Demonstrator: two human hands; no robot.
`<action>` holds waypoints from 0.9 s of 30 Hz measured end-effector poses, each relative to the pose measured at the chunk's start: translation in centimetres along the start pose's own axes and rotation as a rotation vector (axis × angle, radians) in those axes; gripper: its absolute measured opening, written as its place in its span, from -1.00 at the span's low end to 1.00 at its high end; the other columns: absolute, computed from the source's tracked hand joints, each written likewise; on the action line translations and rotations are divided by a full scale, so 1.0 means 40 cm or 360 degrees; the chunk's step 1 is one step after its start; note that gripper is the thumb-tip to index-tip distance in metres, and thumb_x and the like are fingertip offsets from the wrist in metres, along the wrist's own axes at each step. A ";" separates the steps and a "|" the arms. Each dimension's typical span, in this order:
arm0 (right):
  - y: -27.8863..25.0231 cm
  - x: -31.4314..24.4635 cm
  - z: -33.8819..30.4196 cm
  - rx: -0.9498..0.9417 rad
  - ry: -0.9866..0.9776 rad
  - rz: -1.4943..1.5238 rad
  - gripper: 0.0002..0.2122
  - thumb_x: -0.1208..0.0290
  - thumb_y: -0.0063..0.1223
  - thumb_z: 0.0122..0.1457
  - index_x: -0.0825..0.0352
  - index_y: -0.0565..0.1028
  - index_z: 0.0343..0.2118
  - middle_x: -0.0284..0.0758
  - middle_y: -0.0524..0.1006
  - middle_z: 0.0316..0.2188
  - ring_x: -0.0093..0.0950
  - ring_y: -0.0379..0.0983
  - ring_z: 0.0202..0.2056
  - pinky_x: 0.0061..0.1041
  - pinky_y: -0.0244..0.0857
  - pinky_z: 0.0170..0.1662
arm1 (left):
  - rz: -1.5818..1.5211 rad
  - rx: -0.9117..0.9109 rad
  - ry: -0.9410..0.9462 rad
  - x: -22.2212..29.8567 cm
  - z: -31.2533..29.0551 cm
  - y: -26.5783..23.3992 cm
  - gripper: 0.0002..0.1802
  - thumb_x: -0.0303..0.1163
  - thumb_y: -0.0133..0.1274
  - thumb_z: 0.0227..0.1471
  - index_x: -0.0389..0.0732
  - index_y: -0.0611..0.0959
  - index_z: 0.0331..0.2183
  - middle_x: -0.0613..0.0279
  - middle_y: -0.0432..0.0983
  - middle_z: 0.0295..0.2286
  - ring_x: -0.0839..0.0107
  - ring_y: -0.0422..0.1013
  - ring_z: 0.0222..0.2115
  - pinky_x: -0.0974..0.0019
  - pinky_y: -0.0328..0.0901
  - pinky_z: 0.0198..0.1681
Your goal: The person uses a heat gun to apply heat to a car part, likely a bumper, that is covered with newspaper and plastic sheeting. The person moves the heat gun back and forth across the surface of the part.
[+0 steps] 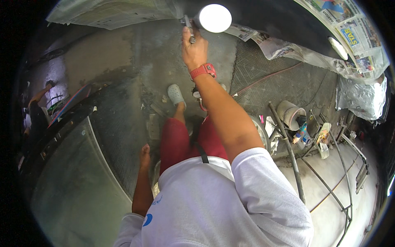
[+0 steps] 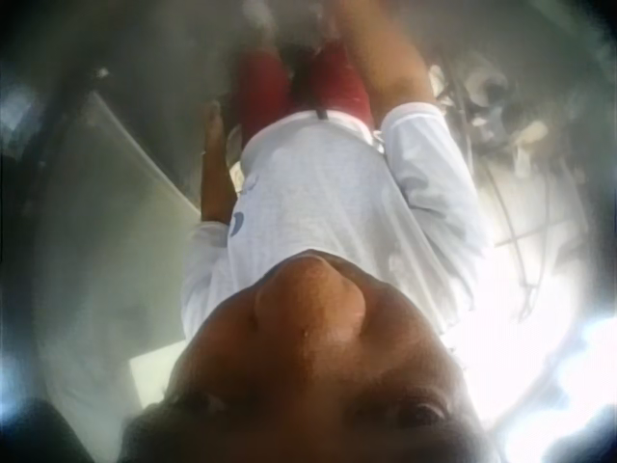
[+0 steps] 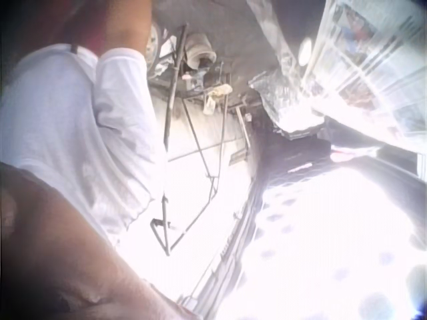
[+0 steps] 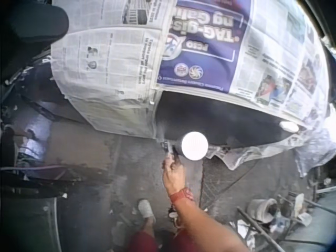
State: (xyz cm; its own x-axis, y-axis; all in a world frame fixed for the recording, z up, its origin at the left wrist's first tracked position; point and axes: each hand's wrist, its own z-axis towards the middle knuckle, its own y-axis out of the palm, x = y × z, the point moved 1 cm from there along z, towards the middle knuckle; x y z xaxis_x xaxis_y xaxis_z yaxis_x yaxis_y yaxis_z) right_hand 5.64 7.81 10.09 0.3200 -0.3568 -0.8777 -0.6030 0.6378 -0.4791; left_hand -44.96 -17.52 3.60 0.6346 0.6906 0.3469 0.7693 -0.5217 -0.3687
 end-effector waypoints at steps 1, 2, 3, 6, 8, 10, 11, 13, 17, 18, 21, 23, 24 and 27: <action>0.007 -0.030 0.002 -0.0070 0.0018 0.0071 -0.43 -0.06 -0.13 0.40 0.51 0.55 -0.28 -0.25 0.65 -0.53 -0.45 0.60 -0.51 -0.45 0.42 -0.38 | -0.0005 0.0017 -0.0021 0.003 -0.003 0.004 -0.34 0.05 -0.04 0.32 -0.31 0.48 0.17 -0.05 0.40 0.17 0.10 0.30 0.22 0.11 0.14 0.29; 0.007 -0.055 0.006 -0.0138 0.0038 0.0143 -0.43 -0.07 -0.13 0.41 0.51 0.55 -0.28 -0.26 0.65 -0.53 -0.45 0.59 -0.52 -0.46 0.41 -0.39 | -0.0008 0.0033 -0.0040 0.007 -0.006 0.008 -0.35 0.05 -0.04 0.32 -0.30 0.48 0.17 -0.05 0.40 0.17 0.10 0.30 0.22 0.11 0.15 0.29; -0.001 -0.069 0.014 -0.0208 0.0067 0.0228 -0.43 -0.07 -0.13 0.40 0.50 0.56 -0.27 -0.27 0.65 -0.53 -0.47 0.57 -0.55 -0.47 0.40 -0.41 | 0.0005 0.0009 -0.0035 0.022 -0.007 0.010 -0.35 0.05 -0.04 0.32 -0.30 0.48 0.17 -0.05 0.40 0.17 0.10 0.30 0.23 0.11 0.14 0.29; -0.050 -0.075 0.036 -0.0296 0.0109 0.0321 -0.44 -0.08 -0.13 0.40 0.48 0.56 -0.26 -0.30 0.64 -0.54 -0.54 0.47 -0.63 -0.50 0.34 -0.49 | 0.0039 -0.0038 -0.0038 0.079 -0.005 0.023 -0.36 0.04 -0.05 0.32 -0.29 0.49 0.16 -0.05 0.39 0.18 0.09 0.28 0.24 0.10 0.14 0.29; -0.105 -0.052 0.047 -0.0194 0.0076 0.0167 -0.44 -0.08 -0.13 0.41 0.47 0.56 -0.23 -0.31 0.64 -0.54 -0.60 0.40 -0.67 -0.53 0.29 -0.55 | 0.0052 -0.0039 -0.0068 0.121 -0.012 0.048 -0.37 0.03 -0.06 0.32 -0.27 0.50 0.16 -0.04 0.39 0.18 0.09 0.28 0.24 0.10 0.13 0.29; -0.176 -0.020 0.057 -0.0130 0.0121 0.0114 -0.45 -0.08 -0.13 0.41 0.47 0.55 -0.21 -0.31 0.63 -0.53 -0.64 0.36 -0.68 -0.56 0.24 -0.58 | 0.0061 -0.0049 -0.0049 0.148 -0.016 0.076 -0.38 0.03 -0.07 0.32 -0.25 0.49 0.17 -0.03 0.39 0.18 0.09 0.27 0.24 0.10 0.13 0.29; -0.214 0.000 0.062 -0.0099 0.0144 0.0087 -0.45 -0.08 -0.13 0.41 0.46 0.55 -0.20 -0.32 0.62 -0.53 -0.66 0.34 -0.69 -0.58 0.22 -0.60 | 0.0065 -0.0055 -0.0040 0.160 -0.017 0.089 -0.38 0.03 -0.08 0.33 -0.24 0.49 0.18 -0.02 0.38 0.19 0.09 0.27 0.24 0.10 0.13 0.29; -0.295 0.049 0.067 -0.0040 0.0138 0.0122 -0.47 -0.07 -0.14 0.42 0.45 0.54 -0.19 -0.34 0.61 -0.54 -0.67 0.32 -0.70 -0.60 0.20 -0.62 | 0.0174 -0.0062 -0.0014 0.183 -0.018 0.117 -0.38 0.04 -0.09 0.33 -0.23 0.49 0.18 -0.01 0.38 0.19 0.09 0.28 0.24 0.11 0.13 0.29; -0.463 0.118 0.074 0.0126 0.0072 0.0025 -0.46 -0.08 -0.15 0.42 0.41 0.56 -0.34 -0.34 0.57 -0.57 -0.65 0.29 -0.71 -0.57 0.18 -0.62 | 0.0199 -0.0084 -0.0055 0.241 -0.032 0.183 -0.39 0.04 -0.09 0.33 -0.23 0.49 0.18 0.00 0.39 0.18 0.09 0.29 0.22 0.12 0.15 0.28; -0.504 0.121 0.070 0.0156 0.0169 0.0052 -0.45 -0.08 -0.17 0.42 0.40 0.57 -0.38 -0.35 0.58 -0.57 -0.63 0.30 -0.72 -0.55 0.18 -0.61 | 0.0193 -0.0090 -0.0036 0.252 -0.035 0.198 -0.39 0.03 -0.09 0.33 -0.23 0.49 0.18 0.00 0.40 0.18 0.09 0.30 0.22 0.12 0.15 0.28; -0.628 0.182 0.078 0.0204 0.0184 0.0005 -0.42 -0.09 -0.22 0.43 0.43 0.56 -0.32 -0.33 0.59 -0.56 -0.62 0.32 -0.72 -0.57 0.19 -0.62 | 0.0187 -0.0107 -0.0012 0.291 -0.047 0.248 -0.40 0.02 -0.08 0.33 -0.23 0.50 0.17 0.01 0.40 0.17 0.10 0.30 0.21 0.13 0.16 0.27; -0.711 0.213 0.081 0.0226 0.0232 0.0007 -0.41 -0.11 -0.24 0.43 0.44 0.56 -0.31 -0.32 0.60 -0.55 -0.62 0.32 -0.72 -0.57 0.20 -0.62 | 0.0202 -0.0117 -0.0038 0.321 -0.057 0.285 -0.41 0.01 -0.07 0.33 -0.23 0.50 0.17 0.01 0.40 0.17 0.10 0.30 0.21 0.13 0.16 0.27; -0.752 0.225 0.085 0.0237 0.0253 0.0009 -0.41 -0.11 -0.25 0.43 0.44 0.56 -0.30 -0.32 0.60 -0.54 -0.62 0.33 -0.72 -0.57 0.20 -0.62 | 0.0193 -0.0132 -0.0012 0.332 -0.059 0.302 -0.41 0.01 -0.07 0.33 -0.22 0.49 0.17 0.01 0.39 0.18 0.10 0.30 0.21 0.13 0.16 0.27; -0.869 0.270 0.095 0.0289 0.0317 0.0054 -0.39 -0.12 -0.26 0.43 0.45 0.55 -0.30 -0.30 0.61 -0.52 -0.61 0.34 -0.72 -0.58 0.20 -0.63 | 0.0169 -0.0172 0.0052 0.359 -0.066 0.350 -0.42 0.00 -0.07 0.33 -0.21 0.49 0.17 -0.01 0.38 0.19 0.09 0.29 0.22 0.14 0.17 0.27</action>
State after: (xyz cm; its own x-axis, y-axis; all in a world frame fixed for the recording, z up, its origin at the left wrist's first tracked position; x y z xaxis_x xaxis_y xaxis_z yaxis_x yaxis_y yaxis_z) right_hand 32.83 -15.63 17.23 0.1410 -0.4489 -0.8824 -0.4644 0.7572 -0.4594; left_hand -24.88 -16.21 5.70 0.7136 0.6130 0.3392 0.7000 -0.6431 -0.3106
